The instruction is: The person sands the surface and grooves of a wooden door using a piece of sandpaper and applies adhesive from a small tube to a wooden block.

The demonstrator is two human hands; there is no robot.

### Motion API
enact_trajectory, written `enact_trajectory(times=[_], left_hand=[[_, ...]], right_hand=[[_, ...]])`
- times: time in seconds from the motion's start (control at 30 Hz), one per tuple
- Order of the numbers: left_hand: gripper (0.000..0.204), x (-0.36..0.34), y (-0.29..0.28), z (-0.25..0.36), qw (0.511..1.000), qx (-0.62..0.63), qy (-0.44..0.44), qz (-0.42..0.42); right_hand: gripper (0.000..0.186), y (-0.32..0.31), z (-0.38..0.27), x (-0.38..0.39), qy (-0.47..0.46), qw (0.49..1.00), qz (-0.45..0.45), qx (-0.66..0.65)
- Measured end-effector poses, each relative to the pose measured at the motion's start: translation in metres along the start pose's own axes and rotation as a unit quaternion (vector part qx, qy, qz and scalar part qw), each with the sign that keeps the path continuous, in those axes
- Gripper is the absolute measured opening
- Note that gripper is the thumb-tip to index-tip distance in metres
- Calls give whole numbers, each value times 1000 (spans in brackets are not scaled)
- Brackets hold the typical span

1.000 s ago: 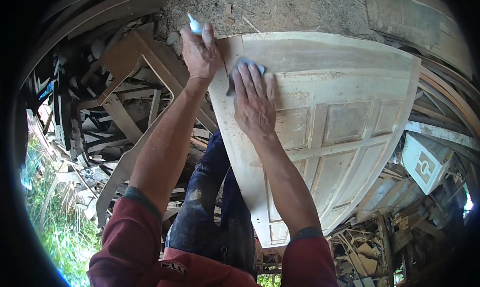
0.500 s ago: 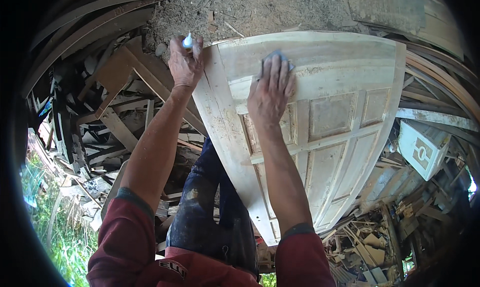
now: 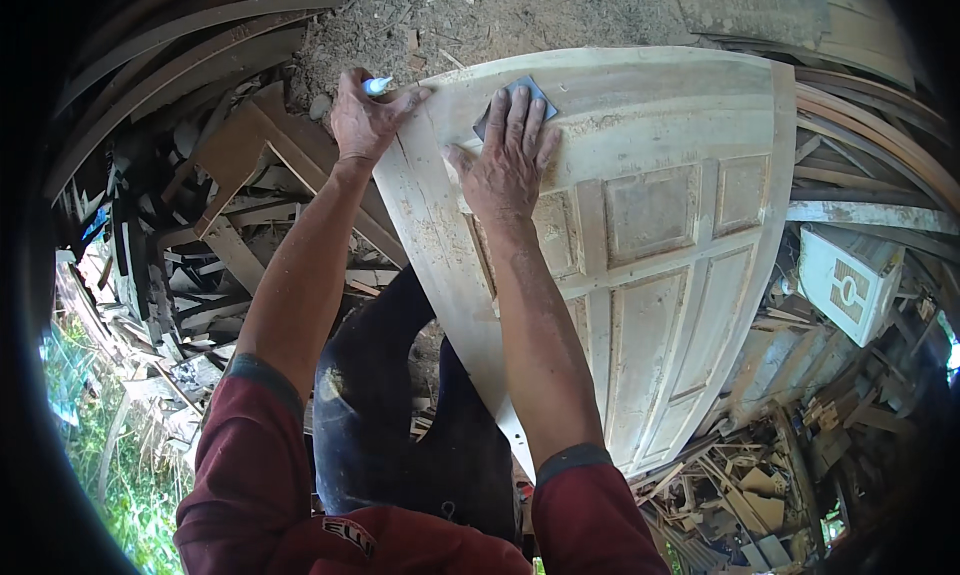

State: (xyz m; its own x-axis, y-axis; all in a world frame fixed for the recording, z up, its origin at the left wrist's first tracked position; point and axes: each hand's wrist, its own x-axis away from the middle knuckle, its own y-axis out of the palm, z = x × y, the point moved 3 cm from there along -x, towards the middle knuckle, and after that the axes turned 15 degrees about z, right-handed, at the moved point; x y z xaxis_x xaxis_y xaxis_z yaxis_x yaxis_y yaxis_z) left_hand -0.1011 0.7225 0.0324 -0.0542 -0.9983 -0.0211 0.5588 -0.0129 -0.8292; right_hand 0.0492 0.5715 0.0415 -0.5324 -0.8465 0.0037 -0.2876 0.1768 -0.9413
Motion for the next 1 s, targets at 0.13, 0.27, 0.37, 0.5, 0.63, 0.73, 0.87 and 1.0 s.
enact_trajectory(times=[0.13, 0.27, 0.37, 0.5, 0.63, 0.73, 0.87, 1.0], left_hand=[[90, -3, -4, -2, 1000, -24, -8, -2], [84, 5, 2, 1, 1000, -18, -10, -8], [85, 3, 2, -13, 1000, -1, 17, 16], [83, 7, 10, -14, 999, 2, -24, -46], [67, 1, 8, -18, 994, 63, -70, -63], [55, -10, 8, -33, 977, 163, -113, -79], [43, -42, 2, -46, 946, 248, -186, -98], [41, -87, -1, -21, 946, 271, -142, -110]], right_hand=[[116, -6, -19, -4, 81, 997, -17, -1], [122, -17, -41, -35, 218, 975, -28, 30], [116, -15, -48, -34, 219, 975, -9, 35], [92, -11, -67, 84, 115, 989, -63, 65], [80, -17, -101, 102, 133, 981, -143, 3], [78, -10, -95, 18, 131, 983, -126, -14], [77, -12, -101, 18, 49, 998, -45, -15], [74, -9, -105, 42, 67, 990, -120, -34]])
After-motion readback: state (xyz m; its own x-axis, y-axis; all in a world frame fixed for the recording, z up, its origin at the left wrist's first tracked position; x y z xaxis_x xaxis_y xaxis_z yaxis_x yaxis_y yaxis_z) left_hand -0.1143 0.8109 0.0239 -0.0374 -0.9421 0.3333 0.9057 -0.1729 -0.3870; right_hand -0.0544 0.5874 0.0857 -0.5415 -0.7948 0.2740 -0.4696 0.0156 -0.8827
